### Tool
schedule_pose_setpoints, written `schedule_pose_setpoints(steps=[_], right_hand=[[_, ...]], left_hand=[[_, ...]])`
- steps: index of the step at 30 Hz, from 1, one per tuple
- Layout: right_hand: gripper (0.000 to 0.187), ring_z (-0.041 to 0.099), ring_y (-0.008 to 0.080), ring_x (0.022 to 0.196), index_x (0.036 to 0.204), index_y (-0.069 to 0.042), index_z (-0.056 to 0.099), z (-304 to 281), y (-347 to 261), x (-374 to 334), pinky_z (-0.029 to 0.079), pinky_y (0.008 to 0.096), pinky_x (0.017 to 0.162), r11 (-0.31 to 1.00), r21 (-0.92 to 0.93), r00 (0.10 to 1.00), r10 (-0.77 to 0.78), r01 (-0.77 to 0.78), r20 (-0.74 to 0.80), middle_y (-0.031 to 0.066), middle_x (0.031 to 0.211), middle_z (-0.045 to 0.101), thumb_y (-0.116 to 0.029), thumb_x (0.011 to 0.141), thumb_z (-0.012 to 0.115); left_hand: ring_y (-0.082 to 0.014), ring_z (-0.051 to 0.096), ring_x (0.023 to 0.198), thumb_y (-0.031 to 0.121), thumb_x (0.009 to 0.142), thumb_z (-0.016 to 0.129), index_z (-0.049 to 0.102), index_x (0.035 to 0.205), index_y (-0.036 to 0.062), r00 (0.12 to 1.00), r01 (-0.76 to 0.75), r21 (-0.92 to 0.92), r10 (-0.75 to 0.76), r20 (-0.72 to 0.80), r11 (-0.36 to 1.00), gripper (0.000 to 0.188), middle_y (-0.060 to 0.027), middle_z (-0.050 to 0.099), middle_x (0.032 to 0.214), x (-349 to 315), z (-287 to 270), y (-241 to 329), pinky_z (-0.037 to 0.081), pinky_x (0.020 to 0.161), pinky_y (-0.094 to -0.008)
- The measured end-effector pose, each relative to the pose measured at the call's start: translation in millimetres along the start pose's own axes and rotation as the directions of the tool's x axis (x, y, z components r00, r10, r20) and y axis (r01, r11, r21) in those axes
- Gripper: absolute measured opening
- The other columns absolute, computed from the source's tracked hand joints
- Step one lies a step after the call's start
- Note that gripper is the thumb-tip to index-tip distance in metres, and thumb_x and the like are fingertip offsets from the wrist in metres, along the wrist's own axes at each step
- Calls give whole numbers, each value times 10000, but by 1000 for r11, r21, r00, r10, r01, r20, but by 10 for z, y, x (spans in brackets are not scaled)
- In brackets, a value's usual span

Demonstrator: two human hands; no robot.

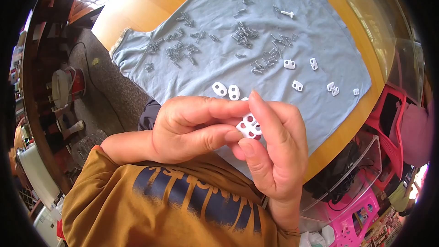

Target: Assembling small plastic components by inserting metal screws into them by hand.

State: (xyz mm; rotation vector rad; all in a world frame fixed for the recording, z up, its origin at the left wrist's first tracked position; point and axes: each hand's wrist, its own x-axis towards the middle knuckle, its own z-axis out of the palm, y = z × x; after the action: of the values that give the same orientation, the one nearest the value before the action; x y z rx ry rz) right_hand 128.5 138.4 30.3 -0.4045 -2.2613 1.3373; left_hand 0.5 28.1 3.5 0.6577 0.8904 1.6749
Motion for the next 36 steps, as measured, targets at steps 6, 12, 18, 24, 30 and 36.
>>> schedule_pose_setpoints(steps=[6, 12, 18, 24, 30, 36], right_hand=[[365, 540, 127, 732, 1228, 58, 511, 12, -57, -31, 448, 241, 603, 999, -38, 1000, -31, 31, -1, 120, 983, 543, -126, 914, 535], [354, 530, 156, 732, 1198, 54, 538, 63, 0, -95, 439, 273, 602, 976, -133, 983, -181, 173, -44, 110, 947, 552, -173, 927, 523], [378, 555, 279, 835, 1127, 80, 545, 94, 41, -105, 454, 364, 721, 956, -212, 978, -208, 201, -11, 195, 998, 568, -239, 962, 427], [304, 535, 211, 757, 1147, 34, 573, 147, 125, -9, 446, 312, 626, 931, -210, 937, -327, 298, -121, 95, 932, 566, -167, 929, 505], [328, 540, 224, 755, 1195, 23, 547, 109, 121, 26, 442, 323, 627, 952, -216, 963, -245, 216, -113, 99, 944, 573, -115, 899, 529], [435, 551, 255, 777, 1237, 59, 470, 80, 209, -115, 448, 349, 712, 983, -127, 963, -161, 135, -217, 155, 957, 593, -123, 857, 580]], left_hand=[[-176, 668, 788, -46, 827, 617, 553, 1168, -67, 968, -245, 378, 201, 153, 893, 348, -147, 660, 944, 14, -101, 34, 532, 695, -263], [-206, 675, 713, 8, 769, 699, 617, 1062, -55, 939, -341, 511, 317, 136, 789, 310, -140, 670, 844, -36, -68, -3, 524, 612, -266], [-149, 672, 628, 22, 781, 690, 645, 978, -5, 905, -395, 530, 417, 84, 750, 204, -72, 661, 770, -16, -20, -64, 511, 541, -233], [-139, 661, 641, 13, 805, 666, 635, 975, -11, 926, -349, 556, 367, 84, 754, 174, -74, 654, 784, 43, -42, -1, 512, 553, -234], [-96, 600, 801, 23, 896, 554, 572, 1086, -32, 989, 128, -179, -139, -49, 975, 198, -56, 622, 950, 46, 34, 96, 505, 717, -231], [-152, 614, 721, -2, 878, 553, 571, 1071, -31, 942, 282, -152, -304, -144, 947, 196, -115, 631, 925, 261, -42, 313, 518, 640, -274]])
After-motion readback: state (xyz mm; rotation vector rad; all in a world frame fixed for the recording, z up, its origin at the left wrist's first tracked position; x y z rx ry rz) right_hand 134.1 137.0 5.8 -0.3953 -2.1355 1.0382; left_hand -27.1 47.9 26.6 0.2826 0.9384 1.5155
